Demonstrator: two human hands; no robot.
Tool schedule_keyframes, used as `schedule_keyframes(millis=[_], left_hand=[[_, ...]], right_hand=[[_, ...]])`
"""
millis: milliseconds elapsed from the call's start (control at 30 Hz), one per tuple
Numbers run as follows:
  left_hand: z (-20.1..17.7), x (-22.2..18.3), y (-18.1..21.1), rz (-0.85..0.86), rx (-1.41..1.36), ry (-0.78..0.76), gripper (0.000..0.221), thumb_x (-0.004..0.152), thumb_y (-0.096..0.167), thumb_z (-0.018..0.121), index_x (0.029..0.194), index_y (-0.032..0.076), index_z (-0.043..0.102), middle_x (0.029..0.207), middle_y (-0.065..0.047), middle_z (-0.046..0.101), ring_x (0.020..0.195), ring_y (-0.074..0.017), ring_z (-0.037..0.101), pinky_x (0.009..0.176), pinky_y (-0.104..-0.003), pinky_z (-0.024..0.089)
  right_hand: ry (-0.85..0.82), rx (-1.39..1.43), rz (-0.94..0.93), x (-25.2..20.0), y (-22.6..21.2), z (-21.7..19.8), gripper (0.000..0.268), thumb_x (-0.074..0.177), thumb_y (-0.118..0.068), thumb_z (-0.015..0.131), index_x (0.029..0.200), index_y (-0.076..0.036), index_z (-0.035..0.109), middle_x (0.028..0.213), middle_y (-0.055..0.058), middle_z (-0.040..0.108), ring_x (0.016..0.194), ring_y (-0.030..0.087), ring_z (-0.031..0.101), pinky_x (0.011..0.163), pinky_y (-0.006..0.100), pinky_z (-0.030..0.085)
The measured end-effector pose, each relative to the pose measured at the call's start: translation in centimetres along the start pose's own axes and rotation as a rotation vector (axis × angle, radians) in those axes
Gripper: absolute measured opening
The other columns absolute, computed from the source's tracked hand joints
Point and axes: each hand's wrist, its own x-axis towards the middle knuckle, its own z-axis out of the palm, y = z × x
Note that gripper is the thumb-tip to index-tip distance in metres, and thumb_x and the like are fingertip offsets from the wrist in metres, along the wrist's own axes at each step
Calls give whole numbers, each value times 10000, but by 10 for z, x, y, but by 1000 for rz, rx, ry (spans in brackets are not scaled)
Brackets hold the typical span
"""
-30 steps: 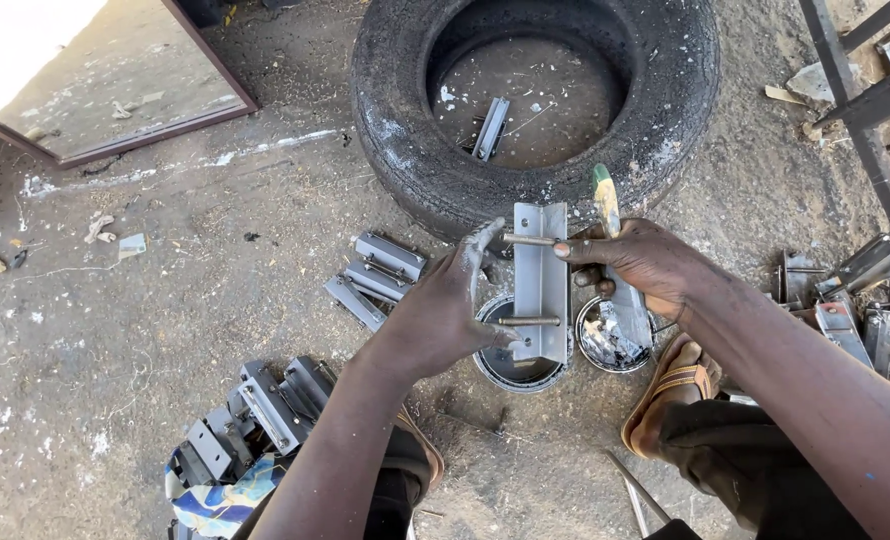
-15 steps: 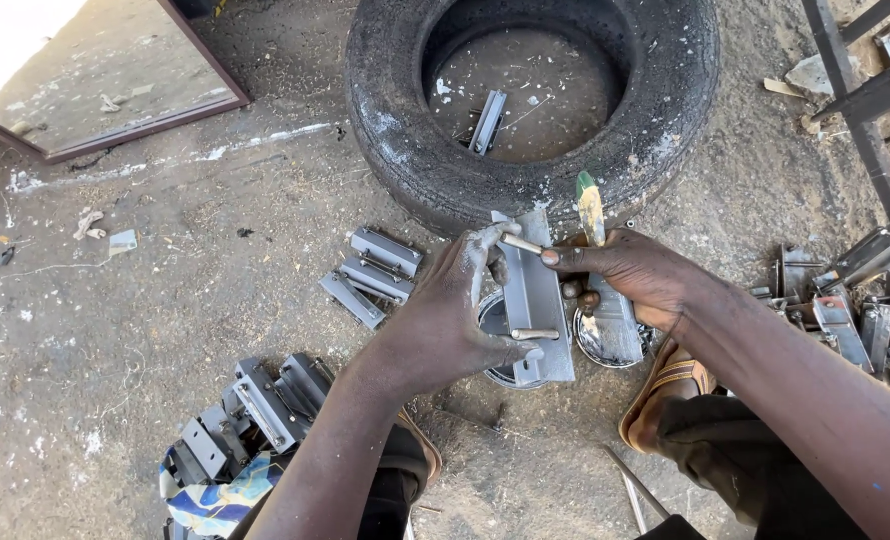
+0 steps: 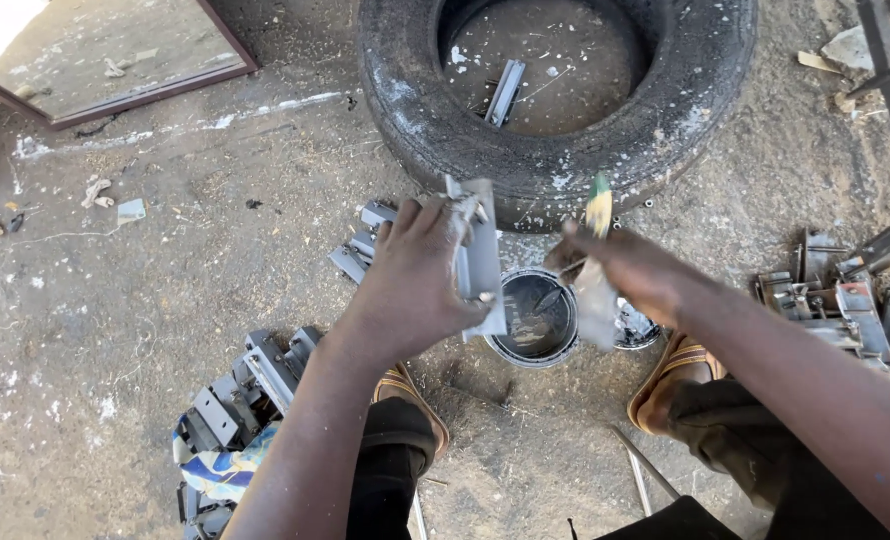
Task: Painting small metal L-shaped brackets using a paintbrush and black paint in a workshop setting.
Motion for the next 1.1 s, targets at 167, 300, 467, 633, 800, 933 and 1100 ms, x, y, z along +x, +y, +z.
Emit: schedule_keyframes(millis=[167,300,467,633,800,933,1100], left_hand=[[-11,-1,-23,-75,-15,152,627,700,330,856,1191,97,543,1213,-103,540,1169,-330,471,1001,-519,386],[-17,-4,-24,-99,-40,170,725,723,273,834,1327,74,487,1266,-120,540,1210,-351,468,1034,-567,382],[-17,-4,-22,-63,-9,166,692,740,269,834,1324,79,515,1206,-103,538,1159,-329,473,1006,-552,395],[-12,-4,-28,-12,51,210,777,698,349,905,1298,58,505,1214,-123,541,1160,-363,478,963,-552,411],[-13,-5,-28,-3,56,242,826,668,296,889,1348,63,481,1197,-117,553,1117,-366,494,907,-533,432],[-13,-3,-28,-14,56,255,799,655,284,890,1324,75,506,1205,-113,559,1132,-363,494,920,-523,429],[-15,-4,-27,2,40,234,793,699,290,875,1344,47,484,1211,-128,542,1127,-366,483,921,-538,426]], right_hand=[[-63,-626,77,18,18,21,613,1047,-534,211,1407,-318,658,1004,201,783,985,297,744,1010,434,556],[23,-389,-33,100,81,3,396,985,-291,574,1275,-49,693,1192,244,734,907,317,739,669,351,610],[108,-411,-28,173,155,2,452,902,-87,721,1342,-180,675,1286,209,716,918,265,781,694,328,670],[342,-503,-103,177,155,46,259,912,-227,637,1138,-207,764,761,52,747,577,173,605,501,327,437],[406,-607,-42,212,168,67,281,859,-278,621,1077,-170,760,822,115,751,670,276,637,588,408,482],[427,-664,-35,228,187,69,329,866,-288,639,1110,-80,713,1035,149,743,885,342,715,736,453,572],[394,-528,-138,164,151,68,364,928,-260,660,1288,-253,712,793,44,778,451,110,504,369,255,363]])
